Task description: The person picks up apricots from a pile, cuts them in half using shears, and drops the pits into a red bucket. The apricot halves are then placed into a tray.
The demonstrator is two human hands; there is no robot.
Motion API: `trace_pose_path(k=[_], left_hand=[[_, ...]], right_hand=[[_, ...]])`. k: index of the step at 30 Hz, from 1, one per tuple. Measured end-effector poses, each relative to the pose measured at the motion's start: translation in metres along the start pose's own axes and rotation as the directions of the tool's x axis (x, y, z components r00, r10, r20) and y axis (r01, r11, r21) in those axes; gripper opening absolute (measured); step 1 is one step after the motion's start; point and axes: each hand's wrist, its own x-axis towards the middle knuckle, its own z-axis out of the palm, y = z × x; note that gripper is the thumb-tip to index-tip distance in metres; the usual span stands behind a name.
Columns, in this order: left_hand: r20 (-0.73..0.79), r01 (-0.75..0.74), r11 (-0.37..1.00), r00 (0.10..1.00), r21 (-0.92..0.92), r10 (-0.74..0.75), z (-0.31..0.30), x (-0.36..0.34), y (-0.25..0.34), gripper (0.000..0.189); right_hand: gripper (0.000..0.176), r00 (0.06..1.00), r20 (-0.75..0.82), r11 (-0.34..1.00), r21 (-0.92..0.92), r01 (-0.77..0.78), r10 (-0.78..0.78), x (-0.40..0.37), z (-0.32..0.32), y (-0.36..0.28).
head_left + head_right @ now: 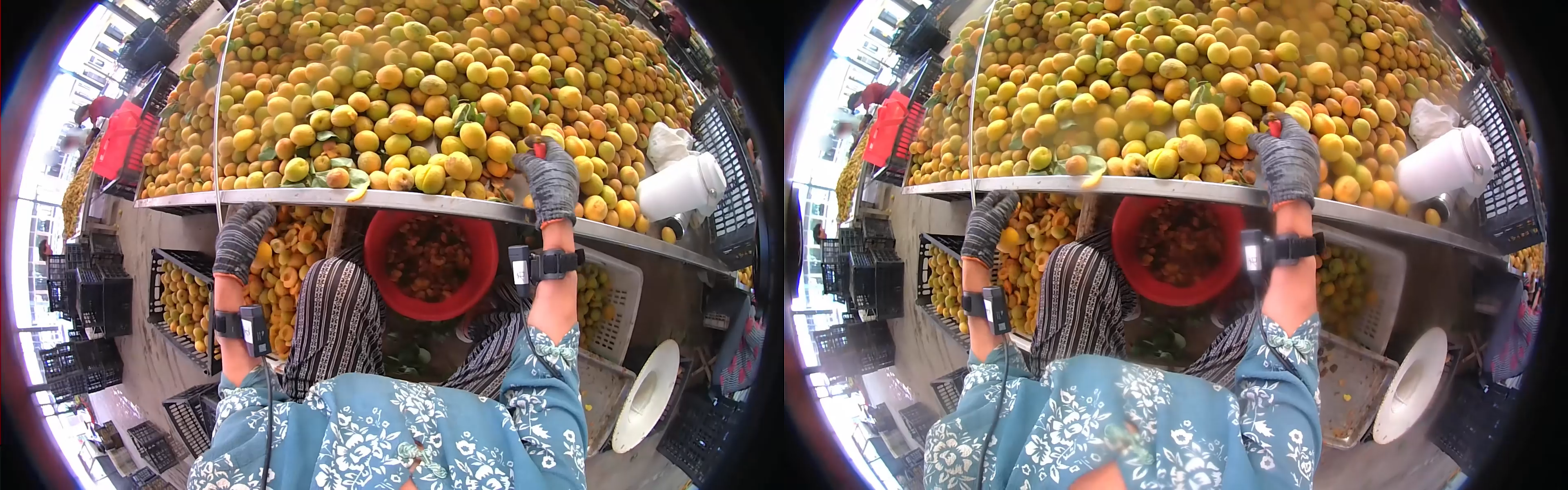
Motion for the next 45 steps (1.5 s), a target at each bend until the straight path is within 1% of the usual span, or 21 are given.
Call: trace_pose_path(k=[1, 3, 4, 5, 6, 8, 9, 10, 12, 13, 16, 20, 22, 25, 26, 27, 30, 32, 33, 34, 45], left_hand=[[-0.073, -0.061, 0.978, 0.994, 0.2, 0.077, -0.002, -0.009, 0.013, 0.027], [-0.128, -0.104, 0.912, 0.978, 0.397, 0.166, 0.004, -0.019, 0.039, 0.027], [-0.104, -0.169, 0.985, 0.981, -0.029, 0.165, 0.01, -0.019, 0.049, 0.027], [-0.086, -0.194, 0.871, 0.981, -0.451, 0.174, 0.017, -0.019, 0.061, 0.028], [-0.03, -0.174, 0.877, 0.983, -0.449, 0.18, 0.025, -0.022, 0.08, 0.026], [0.075, -0.207, 0.846, 0.958, -0.491, 0.278, 0.054, -0.026, 0.118, 0.022], [0.128, -0.202, 0.82, 0.94, -0.535, 0.315, 0.072, -0.028, 0.138, 0.022], [0.208, -0.152, 0.774, 0.915, -0.615, 0.345, 0.09, -0.027, 0.15, 0.024], [0.309, -0.103, 0.752, 0.869, -0.652, 0.387, 0.125, -0.026, 0.177, 0.036], [0.35, -0.081, 0.721, 0.834, -0.688, 0.427, 0.148, -0.018, 0.175, 0.048], [0.476, -0.245, 0.78, 0.674, -0.577, 0.564, 0.173, -0.016, 0.196, 0.056], [0.527, -0.033, 0.759, 0.699, -0.651, 0.482, 0.179, -0.019, 0.194, 0.053], [0.455, 0.055, 0.633, 0.743, -0.772, 0.49, 0.178, -0.016, 0.185, 0.044], [0.462, 0.268, 0.436, 0.774, -0.859, 0.433, 0.182, -0.007, 0.17, 0.058], [0.204, -0.245, 0.579, 0.773, -0.778, 0.601, 0.187, -0.003, 0.164, 0.059], [0.015, -0.687, 0.552, 0.62, -0.473, 0.784, 0.188, -0.001, 0.164, 0.059], [-0.028, -0.803, 0.551, 0.571, -0.228, 0.821, 0.185, 0.004, 0.167, 0.057], [-0.004, -0.783, 0.552, 0.577, -0.288, 0.817, 0.179, 0.001, 0.169, 0.058], [0.122, -0.357, 0.536, 0.737, -0.765, 0.665, 0.179, 0.001, 0.168, 0.056], [0.342, 0.21, 0.292, 0.767, -0.933, 0.543, 0.178, 0.001, 0.166, 0.055], [0.299, 0.193, 0.237, 0.75, -0.952, 0.59, 0.179, 0.001, 0.168, 0.05]], right_hand=[[0.038, 0.998, 0.049, 0.968, -0.245, 0.058, -0.047, 0.0, 0.003, -0.004], [0.04, 0.993, 0.088, 0.939, -0.327, 0.106, -0.081, 0.001, 0.013, -0.012], [0.042, 0.985, 0.13, 0.9, -0.407, 0.154, -0.11, 0.001, 0.017, -0.015], [0.042, 0.984, 0.155, 0.893, -0.424, 0.15, -0.092, 0.003, 0.019, -0.02], [0.042, 0.983, 0.158, 0.893, -0.423, 0.156, -0.097, 0.004, 0.02, -0.02], [0.036, 0.991, 0.124, 0.949, -0.303, 0.09, -0.055, 0.008, 0.02, -0.014], [0.035, 0.973, 0.073, 0.975, -0.006, 0.221, -0.22, 0.015, 0.027, 0.006], [0.035, 0.971, 0.074, 0.974, -0.004, 0.227, -0.226, 0.011, 0.02, -0.004], [0.035, 0.917, 0.397, 0.737, 0.628, -0.251, -0.025, -0.009, -0.007, -0.038], [0.032, 0.921, 0.386, 0.664, 0.703, -0.253, -0.059, -0.018, -0.008, -0.048], [0.03, 0.879, 0.472, 0.622, 0.71, -0.331, -0.072, -0.032, -0.015, -0.059], [0.03, 0.912, 0.409, 0.68, 0.67, -0.298, -0.003, -0.041, -0.009, -0.057], [0.031, 0.931, 0.366, 0.689, 0.679, -0.254, -0.018, -0.041, -0.009, -0.06], [0.031, 0.95, 0.312, 0.704, 0.67, -0.233, 0.018, -0.044, -0.003, -0.053], [0.031, 0.948, 0.318, 0.701, 0.675, -0.232, 0.008, -0.047, 0.003, -0.052], [0.029, 0.936, 0.351, 0.719, 0.649, -0.25, 0.009, -0.051, 0.008, -0.053], [0.022, 0.905, 0.425, 0.719, 0.622, -0.31, 0.022, -0.07, 0.016, -0.065], [0.026, 0.909, 0.417, 0.668, 0.681, -0.3, -0.017, -0.081, 0.028, -0.067], [0.026, 0.908, 0.418, 0.669, 0.68, -0.299, -0.019, -0.084, 0.03, -0.07], [0.024, 0.923, 0.384, 0.709, 0.66, -0.249, -0.033, -0.088, 0.033, -0.073], [0.019, 0.96, 0.279, 0.767, 0.621, -0.161, -0.024, -0.099, 0.05, -0.075]])
